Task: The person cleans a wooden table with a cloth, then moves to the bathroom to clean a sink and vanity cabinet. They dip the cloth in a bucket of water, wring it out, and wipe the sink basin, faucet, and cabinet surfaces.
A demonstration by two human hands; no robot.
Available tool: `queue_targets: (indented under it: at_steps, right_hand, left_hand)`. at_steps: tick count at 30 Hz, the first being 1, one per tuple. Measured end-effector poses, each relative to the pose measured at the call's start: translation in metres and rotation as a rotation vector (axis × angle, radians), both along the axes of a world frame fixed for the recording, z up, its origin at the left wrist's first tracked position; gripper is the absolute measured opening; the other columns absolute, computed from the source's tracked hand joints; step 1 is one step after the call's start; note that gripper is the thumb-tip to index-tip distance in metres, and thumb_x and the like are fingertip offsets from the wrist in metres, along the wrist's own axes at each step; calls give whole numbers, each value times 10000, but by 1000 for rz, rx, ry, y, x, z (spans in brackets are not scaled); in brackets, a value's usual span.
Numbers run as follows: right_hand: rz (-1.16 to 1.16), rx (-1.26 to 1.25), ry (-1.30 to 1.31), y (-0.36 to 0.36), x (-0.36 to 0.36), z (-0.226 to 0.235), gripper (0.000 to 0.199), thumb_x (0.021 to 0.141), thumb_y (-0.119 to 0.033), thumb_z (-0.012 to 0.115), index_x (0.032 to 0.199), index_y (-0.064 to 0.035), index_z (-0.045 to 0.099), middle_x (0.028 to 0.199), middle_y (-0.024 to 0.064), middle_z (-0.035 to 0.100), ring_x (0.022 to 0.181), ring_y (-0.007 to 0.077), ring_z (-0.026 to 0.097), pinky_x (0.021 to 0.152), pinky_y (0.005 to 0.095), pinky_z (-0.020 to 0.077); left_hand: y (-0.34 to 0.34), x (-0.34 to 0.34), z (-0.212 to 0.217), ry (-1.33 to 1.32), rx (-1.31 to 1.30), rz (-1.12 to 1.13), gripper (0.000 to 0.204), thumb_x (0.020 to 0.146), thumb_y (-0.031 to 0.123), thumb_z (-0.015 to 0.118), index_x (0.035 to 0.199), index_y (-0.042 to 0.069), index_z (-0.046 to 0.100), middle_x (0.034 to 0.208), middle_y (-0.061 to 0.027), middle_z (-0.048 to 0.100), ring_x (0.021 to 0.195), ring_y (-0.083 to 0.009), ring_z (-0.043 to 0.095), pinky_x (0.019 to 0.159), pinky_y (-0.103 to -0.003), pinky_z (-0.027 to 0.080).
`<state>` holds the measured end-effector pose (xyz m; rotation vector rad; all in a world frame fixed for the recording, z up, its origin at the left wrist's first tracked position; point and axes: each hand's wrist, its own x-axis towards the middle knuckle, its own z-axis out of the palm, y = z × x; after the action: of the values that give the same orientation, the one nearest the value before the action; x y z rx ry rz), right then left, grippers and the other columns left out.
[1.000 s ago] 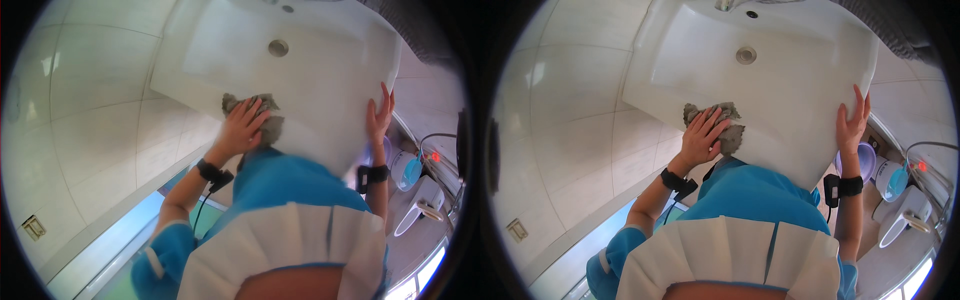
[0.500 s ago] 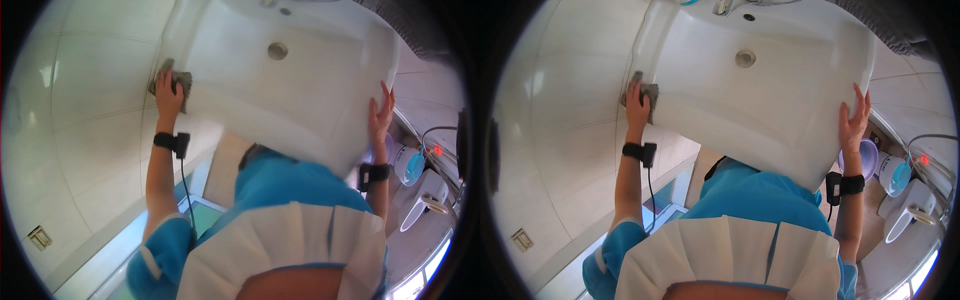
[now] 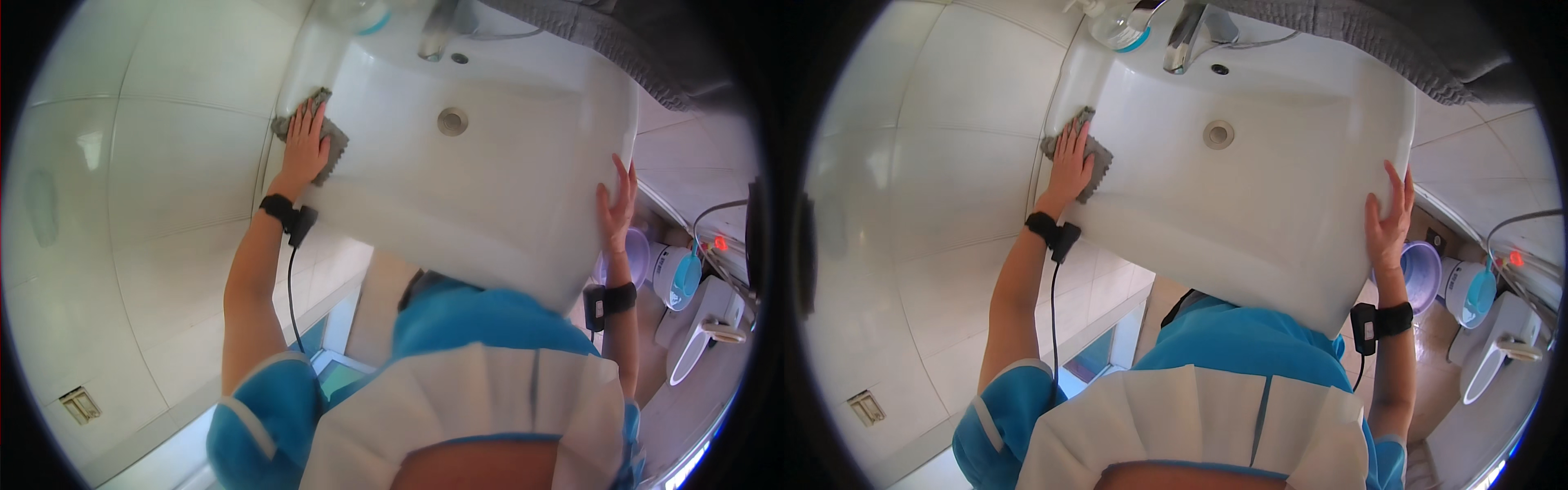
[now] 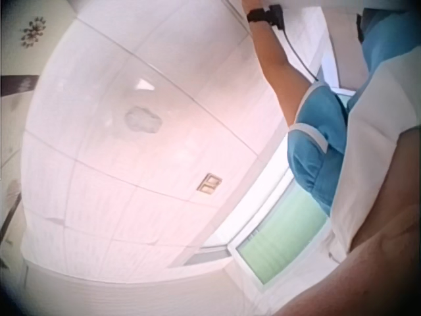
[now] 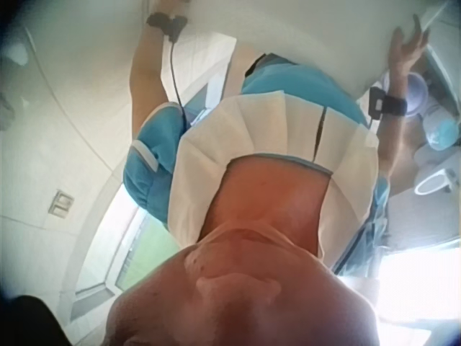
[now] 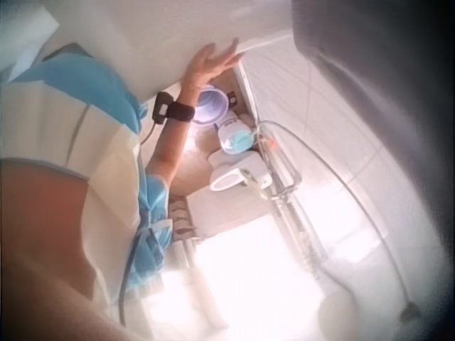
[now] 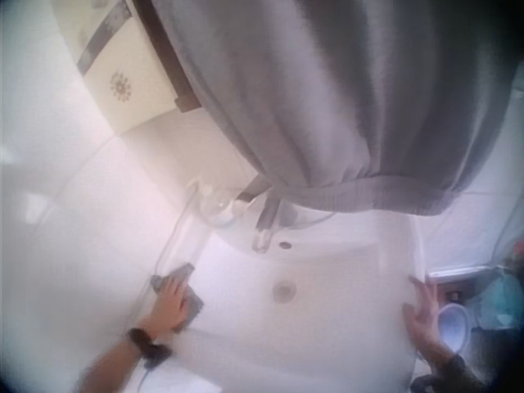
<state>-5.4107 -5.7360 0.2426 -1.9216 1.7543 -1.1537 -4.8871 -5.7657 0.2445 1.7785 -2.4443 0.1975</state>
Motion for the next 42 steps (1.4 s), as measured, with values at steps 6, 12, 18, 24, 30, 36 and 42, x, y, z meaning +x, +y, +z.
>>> queue_targets:
  at_steps: [6, 12, 18, 24, 30, 36, 42]
  right_hand:
    - [-7, -5, 38, -1, 1, 3, 460, 732, -58, 499, 1190, -90, 463, 1262, 202, 372, 1188, 363, 352, 928, 392, 353]
    - [1, 5, -1, -1, -3, 0, 484, 743, -69, 513, 1218, -130, 443, 1297, 174, 347, 1193, 320, 362, 949, 365, 333]
    - [-29, 8, 35, 0, -4, 4, 477, 716, -20, 506, 1184, -100, 469, 1282, 190, 356, 1192, 343, 359, 949, 376, 334]
    - [-39, 45, -19, -2, -3, 2, 476, 714, -37, 502, 1185, -104, 470, 1305, 187, 332, 1195, 347, 348, 959, 386, 318]
    - [-67, 139, -48, 0, -2, 9, 483, 712, -24, 502, 1186, -106, 472, 1335, 177, 292, 1198, 333, 351, 966, 392, 311]
    - [-29, 117, -132, -3, -6, 16, 488, 703, -2, 500, 1180, -102, 478, 1344, 168, 286, 1218, 325, 329, 982, 388, 296]
    - [-34, 112, -110, -1, -7, 15, 483, 695, -24, 514, 1163, -145, 493, 1337, 167, 295, 1210, 325, 344, 962, 365, 332]
  left_hand:
    - [-76, -12, -9, -68, -55, 91, 578, 836, 221, 438, 1341, 73, 198, 1369, -189, 217, 1268, -373, 179, 1026, -462, 169]
    - [-66, -22, -13, -187, 87, 57, 599, 827, 141, 452, 1347, 60, 166, 1372, -217, 179, 1278, -362, 153, 1033, -447, 169]
    - [-34, -3, 10, -28, 245, -58, 606, 826, 154, 464, 1345, 42, 170, 1369, -230, 173, 1263, -386, 176, 1029, -435, 190]
    - [-80, -11, 3, -183, -134, 40, 489, 862, 215, 396, 1294, 9, 297, 1332, -214, 283, 1250, -362, 235, 1021, -432, 207]
    - [-157, -7, 3, -308, -159, 32, 449, 834, 185, 408, 1246, 10, 368, 1304, -174, 340, 1224, -348, 283, 1010, -431, 230]
    - [-230, 18, 23, -137, -261, -60, 448, 762, 72, 455, 1182, -65, 380, 1237, -236, 375, 1166, -374, 329, 984, -386, 285]
    - [-223, 11, 15, -26, -252, -130, 508, 718, 0, 487, 1209, -32, 361, 1205, -228, 414, 1118, -394, 370, 973, -403, 301]
